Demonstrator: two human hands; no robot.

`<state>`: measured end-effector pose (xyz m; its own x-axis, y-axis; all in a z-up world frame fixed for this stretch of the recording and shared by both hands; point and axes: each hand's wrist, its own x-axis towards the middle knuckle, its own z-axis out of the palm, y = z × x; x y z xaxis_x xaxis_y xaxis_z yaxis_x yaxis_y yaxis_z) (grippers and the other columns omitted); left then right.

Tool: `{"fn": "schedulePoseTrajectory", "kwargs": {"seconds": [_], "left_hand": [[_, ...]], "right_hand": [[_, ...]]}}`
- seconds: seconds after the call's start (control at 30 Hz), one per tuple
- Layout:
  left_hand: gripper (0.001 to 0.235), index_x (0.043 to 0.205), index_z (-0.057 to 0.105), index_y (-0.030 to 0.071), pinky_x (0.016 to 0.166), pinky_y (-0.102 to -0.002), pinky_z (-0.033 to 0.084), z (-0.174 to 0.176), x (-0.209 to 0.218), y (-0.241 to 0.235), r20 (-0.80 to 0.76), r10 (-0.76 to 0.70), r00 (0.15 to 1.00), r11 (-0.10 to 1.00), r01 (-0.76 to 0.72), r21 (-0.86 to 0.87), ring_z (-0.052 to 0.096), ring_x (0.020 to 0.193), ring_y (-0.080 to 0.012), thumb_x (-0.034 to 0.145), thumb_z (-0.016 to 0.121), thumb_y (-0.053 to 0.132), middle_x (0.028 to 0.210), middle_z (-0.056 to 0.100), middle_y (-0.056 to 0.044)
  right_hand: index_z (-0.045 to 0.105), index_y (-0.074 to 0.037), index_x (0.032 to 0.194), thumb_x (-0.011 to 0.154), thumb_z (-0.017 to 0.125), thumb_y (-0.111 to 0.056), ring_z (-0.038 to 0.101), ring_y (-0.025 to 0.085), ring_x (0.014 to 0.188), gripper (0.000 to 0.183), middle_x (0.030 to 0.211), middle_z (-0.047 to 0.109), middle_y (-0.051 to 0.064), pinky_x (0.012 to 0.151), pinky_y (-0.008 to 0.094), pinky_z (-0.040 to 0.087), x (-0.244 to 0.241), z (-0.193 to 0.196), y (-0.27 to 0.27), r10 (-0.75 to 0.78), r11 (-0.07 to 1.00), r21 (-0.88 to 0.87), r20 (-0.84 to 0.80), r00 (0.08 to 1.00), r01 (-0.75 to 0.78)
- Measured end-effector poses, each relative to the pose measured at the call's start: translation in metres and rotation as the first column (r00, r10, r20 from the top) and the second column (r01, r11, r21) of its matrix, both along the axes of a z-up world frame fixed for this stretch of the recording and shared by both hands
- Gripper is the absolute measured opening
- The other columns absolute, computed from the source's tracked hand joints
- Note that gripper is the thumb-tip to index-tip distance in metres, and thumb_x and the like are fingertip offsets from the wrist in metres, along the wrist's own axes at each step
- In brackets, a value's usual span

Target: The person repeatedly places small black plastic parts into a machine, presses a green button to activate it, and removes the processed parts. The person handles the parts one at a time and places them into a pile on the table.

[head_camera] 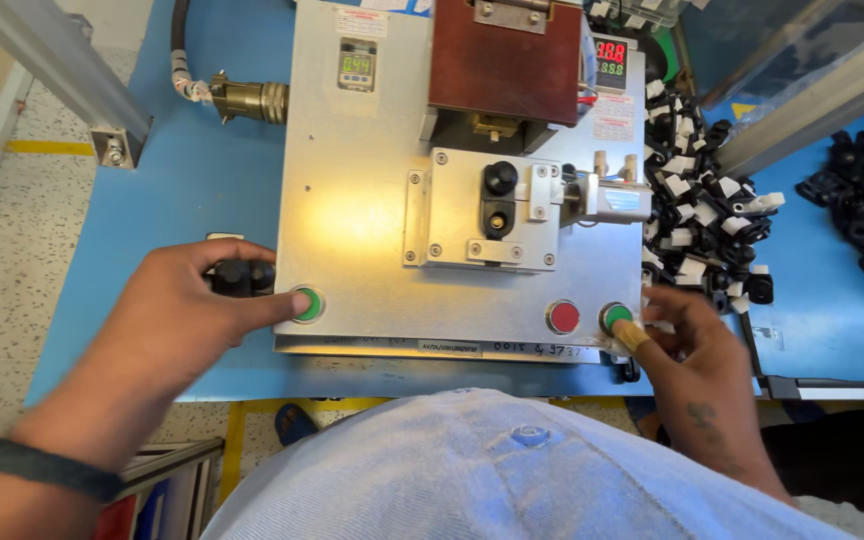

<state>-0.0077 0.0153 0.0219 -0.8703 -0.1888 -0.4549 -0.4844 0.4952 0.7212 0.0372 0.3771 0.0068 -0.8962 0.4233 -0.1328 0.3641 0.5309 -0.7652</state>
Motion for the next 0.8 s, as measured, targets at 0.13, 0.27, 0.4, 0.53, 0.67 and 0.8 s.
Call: {"fn": "schedulePoseTrajectory", "kwargs": {"seconds": [0.13, 0.27, 0.4, 0.53, 0.67, 0.8], "left_hand": [[0.041, 0.102, 0.076, 0.006, 0.077, -0.029, 0.05, -0.002, -0.003, 0.002, -0.014, 0.017, 1.0, 1.0, -0.017, -0.004, 0.068, 0.079, -0.0163, 0.068, 0.093, 0.021, 0.085, 0.078, -0.007], [0.031, 0.096, 0.08, 0.003, 0.07, -0.031, 0.048, -0.008, -0.003, 0.006, -0.013, 0.057, 0.998, 0.996, -0.056, 0.063, 0.064, 0.073, -0.0185, 0.07, 0.09, 0.017, 0.079, 0.076, -0.01], [0.03, 0.096, 0.079, 0.004, 0.065, -0.032, 0.045, -0.017, 0.002, 0.007, -0.003, 0.158, 0.987, 0.978, -0.156, 0.141, 0.058, 0.069, -0.0168, 0.069, 0.089, 0.013, 0.078, 0.074, -0.007], [0.032, 0.099, 0.078, 0.006, 0.063, -0.03, 0.048, -0.027, 0.009, 0.001, -0.062, 0.204, 0.977, 0.952, -0.183, 0.247, 0.056, 0.067, -0.0153, 0.069, 0.089, 0.011, 0.077, 0.067, -0.005], [0.024, 0.1, 0.078, 0.007, 0.066, -0.028, 0.049, -0.033, 0.021, -0.005, -0.028, 0.348, 0.937, 0.867, -0.31, 0.39, 0.056, 0.068, -0.0136, 0.079, 0.082, 0.017, 0.081, 0.069, -0.002], [0.022, 0.102, 0.077, 0.013, 0.065, -0.029, 0.046, -0.032, 0.03, 0.002, 0.014, 0.499, 0.867, 0.78, -0.456, 0.428, 0.058, 0.074, -0.0108, 0.08, 0.08, 0.017, 0.083, 0.07, 0.001]], "right_hand": [[0.066, 0.002, 0.114, 0.085, 0.071, -0.011, 0.068, 0.018, 0.088, 0.032, 0.094, 0.075, 0.011, 0.08, 0.034, 0.053, -0.009, -0.015, 0.023, 0.038, 0.939, -0.343, 0.114, 0.993, 0.004], [0.066, 0.004, 0.109, 0.084, 0.073, -0.007, 0.061, 0.021, 0.079, 0.027, 0.086, 0.071, 0.014, 0.073, 0.036, 0.049, -0.02, -0.024, 0.04, 0.046, 0.955, -0.295, 0.213, 0.976, 0.019], [0.064, 0.004, 0.106, 0.083, 0.072, -0.006, 0.063, 0.018, 0.078, 0.027, 0.087, 0.072, 0.013, 0.074, 0.033, 0.049, -0.026, -0.026, 0.036, 0.068, 0.893, -0.45, 0.118, 0.991, -0.008], [0.069, -0.002, 0.112, 0.086, 0.075, -0.01, 0.054, 0.021, 0.076, 0.028, 0.094, 0.07, 0.014, 0.072, 0.035, 0.044, -0.026, -0.001, 0.024, 0.039, 0.984, -0.178, 0.293, 0.955, 0.014], [0.062, -0.005, 0.118, 0.084, 0.075, -0.006, 0.063, 0.016, 0.09, 0.036, 0.107, 0.063, 0.009, 0.077, 0.03, 0.054, -0.021, 0.033, -0.007, 0.249, 0.966, 0.162, -0.344, 0.905, -0.204], [0.062, -0.002, 0.116, 0.086, 0.074, 0.0, 0.065, 0.021, 0.1, 0.032, 0.111, 0.063, 0.011, 0.085, 0.034, 0.054, -0.045, 0.052, -0.059, 0.604, 0.795, 0.466, -0.544, 0.583, -0.389]]}}
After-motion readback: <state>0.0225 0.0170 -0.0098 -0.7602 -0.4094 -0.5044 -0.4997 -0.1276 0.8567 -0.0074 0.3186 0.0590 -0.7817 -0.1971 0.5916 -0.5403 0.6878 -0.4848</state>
